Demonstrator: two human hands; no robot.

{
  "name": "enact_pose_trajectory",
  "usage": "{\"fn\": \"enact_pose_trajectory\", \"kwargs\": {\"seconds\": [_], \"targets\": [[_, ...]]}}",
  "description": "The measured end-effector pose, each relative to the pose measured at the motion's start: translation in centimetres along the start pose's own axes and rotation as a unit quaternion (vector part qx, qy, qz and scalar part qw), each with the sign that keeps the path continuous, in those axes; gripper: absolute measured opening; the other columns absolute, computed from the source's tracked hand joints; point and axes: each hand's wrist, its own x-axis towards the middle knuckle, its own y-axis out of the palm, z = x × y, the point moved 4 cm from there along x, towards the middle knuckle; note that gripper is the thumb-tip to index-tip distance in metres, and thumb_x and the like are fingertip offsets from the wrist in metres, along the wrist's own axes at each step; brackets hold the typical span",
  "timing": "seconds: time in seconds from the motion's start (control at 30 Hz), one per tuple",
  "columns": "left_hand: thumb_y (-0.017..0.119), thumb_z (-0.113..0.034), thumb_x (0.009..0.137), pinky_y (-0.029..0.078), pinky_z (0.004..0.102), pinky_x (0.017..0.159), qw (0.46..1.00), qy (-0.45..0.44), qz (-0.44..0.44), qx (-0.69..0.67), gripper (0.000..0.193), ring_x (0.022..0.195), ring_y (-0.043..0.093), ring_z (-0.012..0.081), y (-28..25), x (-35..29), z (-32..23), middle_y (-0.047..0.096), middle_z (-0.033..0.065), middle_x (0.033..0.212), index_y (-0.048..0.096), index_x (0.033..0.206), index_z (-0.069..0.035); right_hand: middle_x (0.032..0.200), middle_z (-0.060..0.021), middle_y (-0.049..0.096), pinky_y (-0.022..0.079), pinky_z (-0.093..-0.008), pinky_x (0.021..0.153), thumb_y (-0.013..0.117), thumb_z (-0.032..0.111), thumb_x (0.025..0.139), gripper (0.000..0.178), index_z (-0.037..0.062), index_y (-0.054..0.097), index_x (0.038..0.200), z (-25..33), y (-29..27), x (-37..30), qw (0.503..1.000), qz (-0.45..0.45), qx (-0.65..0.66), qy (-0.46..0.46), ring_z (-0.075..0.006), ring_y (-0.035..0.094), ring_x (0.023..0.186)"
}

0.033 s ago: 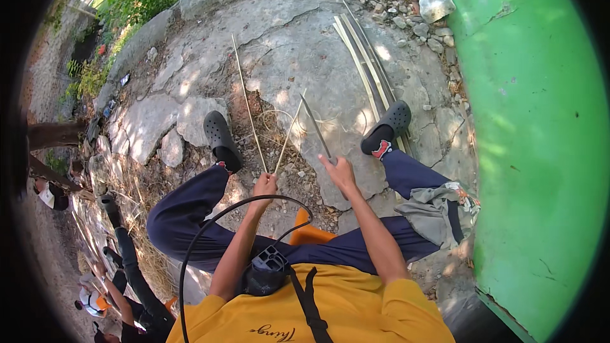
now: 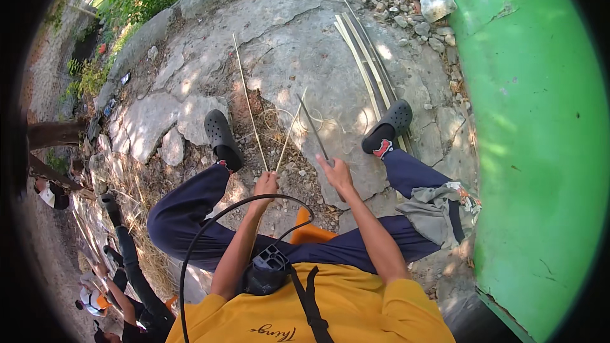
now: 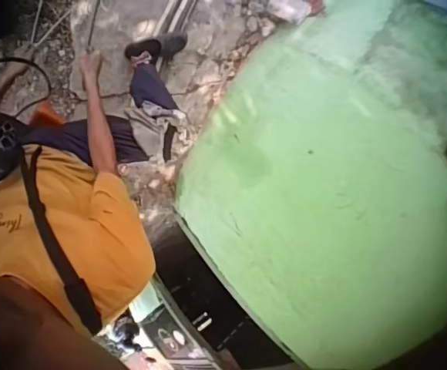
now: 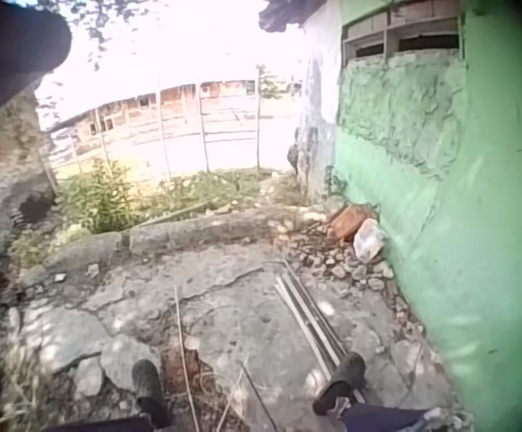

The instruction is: The person scrapes a bamboo stick with a knife, removes shavings by hand, and trims the bamboo stick using the blade.

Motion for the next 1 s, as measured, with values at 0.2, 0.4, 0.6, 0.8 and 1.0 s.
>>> {"fn": "enact_pose_trajectory", "kwargs": {"seconds": [0.2, 0.4, 0.6, 0.8, 1.0], "targets": [[0.045, -0.028, 0.105, 0.032, 0.0257, 0.039, 0.99, -0.068, 0.087, -0.088, 0.033, 0.046, 0.042, 0.0078, 1.5, 0.4, -0.6, 0.051, 0.0, 0.068, 0.064, 0.104, -0.002, 0.073, -0.0235, 0.067, 0.05, -0.0475, 0.068, 0.055, 0.07, 0.088, 0.077, -0.0042, 0.072, 0.098, 0.7, 3.1, -0.3, 0.995, 0.033, -0.019, -0.092, -0.0388, 0.068, 0.074], [0.042, -0.029, 0.107, 0.03, 0.0249, 0.037, 0.946, -0.137, 0.175, -0.235, 0.032, 0.044, 0.037, 0.0064, 1.7, -0.5, -0.7, 0.043, -0.0041, 0.065, 0.061, 0.105, -0.003, 0.066, -0.0212, 0.063, 0.048, -0.0466, 0.063, 0.056, 0.067, 0.089, 0.069, -0.0005, 0.073, 0.091, 2.3, 5.8, 0.9, 0.981, 0.096, -0.092, -0.141, -0.0375, 0.067, 0.069], [0.042, -0.031, 0.108, 0.027, 0.0254, 0.035, 0.92, -0.173, 0.191, -0.295, 0.031, 0.042, 0.034, 0.0062, 1.9, -1.2, -0.9, 0.038, -0.006, 0.062, 0.057, 0.095, -0.007, 0.062, -0.0178, 0.06, 0.046, -0.0456, 0.06, 0.058, 0.063, 0.09, 0.062, 0.0021, 0.072, 0.088, 1.7, 6.9, 2.3, 0.98, 0.112, -0.101, -0.131, -0.0363, 0.064, 0.065], [0.043, -0.033, 0.107, 0.025, 0.0263, 0.038, 0.988, -0.052, 0.099, -0.109, 0.033, 0.042, 0.033, 0.0072, 2.4, -0.6, 0.8, 0.036, -0.0058, 0.058, 0.055, 0.087, -0.01, 0.066, -0.022, 0.065, 0.051, -0.0493, 0.068, 0.054, 0.073, 0.087, 0.076, -0.0008, 0.073, 0.094, 2.1, 7.3, 4.8, 0.978, 0.114, -0.112, -0.132, -0.041, 0.068, 0.072], [0.043, -0.032, 0.107, 0.033, 0.0307, 0.049, 0.981, -0.105, 0.123, -0.11, 0.036, 0.051, 0.041, 0.0096, 2.0, -1.0, -0.3, 0.044, -0.0031, 0.058, 0.057, 0.084, -0.008, 0.062, -0.0202, 0.061, 0.048, -0.0477, 0.062, 0.055, 0.067, 0.09, 0.068, 0.001, 0.072, 0.089, 2.5, 6.6, 3.5, 0.977, 0.1, -0.102, -0.156, -0.0404, 0.064, 0.064]]}}
